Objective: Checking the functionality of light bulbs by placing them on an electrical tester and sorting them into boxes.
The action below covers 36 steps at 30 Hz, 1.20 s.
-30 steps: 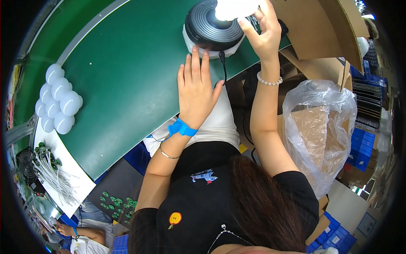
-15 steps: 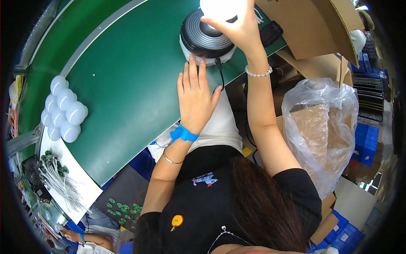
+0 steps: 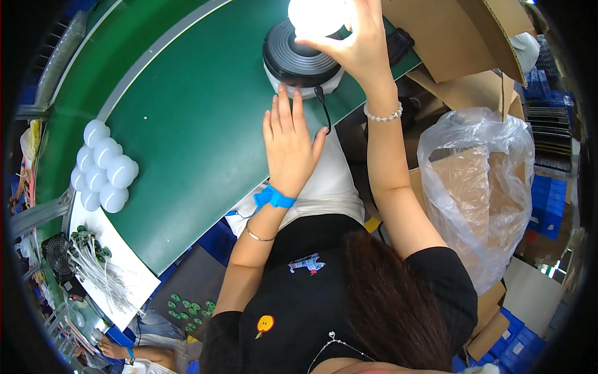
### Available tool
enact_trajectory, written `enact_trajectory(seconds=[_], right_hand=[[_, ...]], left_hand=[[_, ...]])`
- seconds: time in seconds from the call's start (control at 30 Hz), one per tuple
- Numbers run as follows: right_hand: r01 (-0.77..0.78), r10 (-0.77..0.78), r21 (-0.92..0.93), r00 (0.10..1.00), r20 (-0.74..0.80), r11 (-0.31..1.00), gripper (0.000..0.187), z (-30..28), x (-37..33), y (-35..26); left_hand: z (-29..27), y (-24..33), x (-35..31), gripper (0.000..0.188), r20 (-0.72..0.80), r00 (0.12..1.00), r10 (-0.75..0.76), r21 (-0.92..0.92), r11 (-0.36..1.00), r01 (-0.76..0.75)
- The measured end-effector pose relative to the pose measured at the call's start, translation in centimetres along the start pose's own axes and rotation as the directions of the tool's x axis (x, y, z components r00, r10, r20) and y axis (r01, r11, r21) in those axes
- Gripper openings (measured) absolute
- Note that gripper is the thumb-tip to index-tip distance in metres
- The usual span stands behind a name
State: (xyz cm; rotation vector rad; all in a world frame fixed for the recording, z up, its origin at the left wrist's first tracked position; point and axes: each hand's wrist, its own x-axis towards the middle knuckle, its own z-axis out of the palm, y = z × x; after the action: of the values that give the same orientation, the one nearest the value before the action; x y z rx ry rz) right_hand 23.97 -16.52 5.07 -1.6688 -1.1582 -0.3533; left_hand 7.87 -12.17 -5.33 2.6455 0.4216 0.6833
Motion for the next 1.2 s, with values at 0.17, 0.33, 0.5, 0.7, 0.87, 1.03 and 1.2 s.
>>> enact_trajectory(seconds=[0.17, 0.33, 0.5, 0.7, 0.87, 1.03, 1.2], right_hand=[[0.426, -0.390, 0.160, 0.896, -0.212, 0.891, 0.061, 1.1, 0.4, 3.7], [-0.130, 0.124, -0.162, 0.991, -0.051, 0.978, 0.076, 2.0, -1.0, 0.9], [0.348, -0.354, -0.081, 0.933, -0.066, 0.934, 0.081, 6.3, -6.4, -3.2], [0.173, -0.236, 0.168, 0.831, 0.503, 0.970, 0.080, 11.3, -12.3, -4.9], [0.069, -0.209, 0.234, 0.733, 0.647, 0.970, 0.078, 11.4, -11.5, -6.4], [-0.040, -0.123, 0.226, 0.742, 0.659, 0.973, 0.070, 11.3, -11.7, -5.8], [-0.030, -0.123, 0.225, 0.764, 0.633, 0.974, 0.069, 11.1, -11.4, -6.1]], left_hand=[[0.1, 0.5, 0.2, 0.082, 0.001, 1.000, -0.008, -0.011, 1.000, 0.008], [-0.3, -0.4, -0.4, 0.080, -0.014, 1.000, -0.022, -0.057, 0.998, 0.021], [-3.0, -3.2, -3.0, 0.076, -0.224, 0.905, -0.361, -0.802, 0.596, 0.039], [-8.8, -7.3, -6.3, 0.067, -0.128, 0.953, -0.273, -0.412, 0.889, 0.199], [-12.1, -10.0, -10.2, 0.066, -0.353, 0.777, -0.521, -0.254, 0.853, 0.456], [-16.2, -15.3, -15.9, 0.063, -0.627, 0.426, -0.652, -0.178, 0.653, 0.737], [-20.1, -21.9, -17.4, 0.069, -0.595, 0.459, -0.660, -0.248, 0.694, 0.676]])
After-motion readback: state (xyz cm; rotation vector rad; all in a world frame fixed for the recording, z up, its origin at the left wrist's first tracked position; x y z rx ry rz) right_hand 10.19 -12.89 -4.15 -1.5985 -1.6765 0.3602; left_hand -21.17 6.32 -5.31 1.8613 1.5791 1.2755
